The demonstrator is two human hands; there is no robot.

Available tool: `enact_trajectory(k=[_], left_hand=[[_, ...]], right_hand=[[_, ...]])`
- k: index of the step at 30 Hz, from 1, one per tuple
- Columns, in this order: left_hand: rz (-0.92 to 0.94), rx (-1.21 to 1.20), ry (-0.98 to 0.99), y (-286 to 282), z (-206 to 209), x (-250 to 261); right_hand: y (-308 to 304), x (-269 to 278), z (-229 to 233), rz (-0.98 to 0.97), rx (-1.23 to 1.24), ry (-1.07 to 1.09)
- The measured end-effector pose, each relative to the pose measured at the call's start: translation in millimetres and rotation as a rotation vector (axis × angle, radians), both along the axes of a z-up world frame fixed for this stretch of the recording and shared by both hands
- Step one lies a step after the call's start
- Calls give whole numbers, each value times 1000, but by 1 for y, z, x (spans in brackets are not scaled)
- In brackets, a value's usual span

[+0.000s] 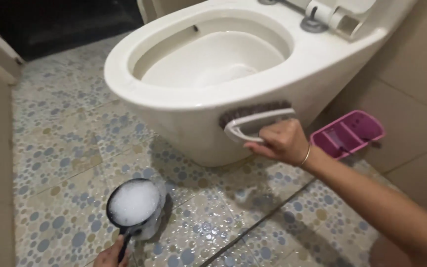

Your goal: The person is scrubbing the exterior and base of a toilet with a brush and soapy water.

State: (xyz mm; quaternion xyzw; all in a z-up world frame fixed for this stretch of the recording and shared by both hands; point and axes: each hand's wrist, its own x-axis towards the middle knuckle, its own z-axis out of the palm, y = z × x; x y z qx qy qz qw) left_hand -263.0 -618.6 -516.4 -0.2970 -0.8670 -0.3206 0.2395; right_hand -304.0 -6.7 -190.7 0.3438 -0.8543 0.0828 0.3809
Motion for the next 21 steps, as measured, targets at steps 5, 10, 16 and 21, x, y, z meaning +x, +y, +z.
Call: enact_trajectory(k=[5,10,16,21], left_hand=[[413,658,-1289,12,45,-26],[414,-47,-495,25,77,-52],[226,269,-357,136,255,-35],[36,253,-207,246,413,-1]], right_hand=[[-32,-1,-4,-1,-22,-105],[-39,11,-16,-60,-152,-107],[38,9,-45,-115,-556,-72],[-7,1,-20,10,-1043,-406]])
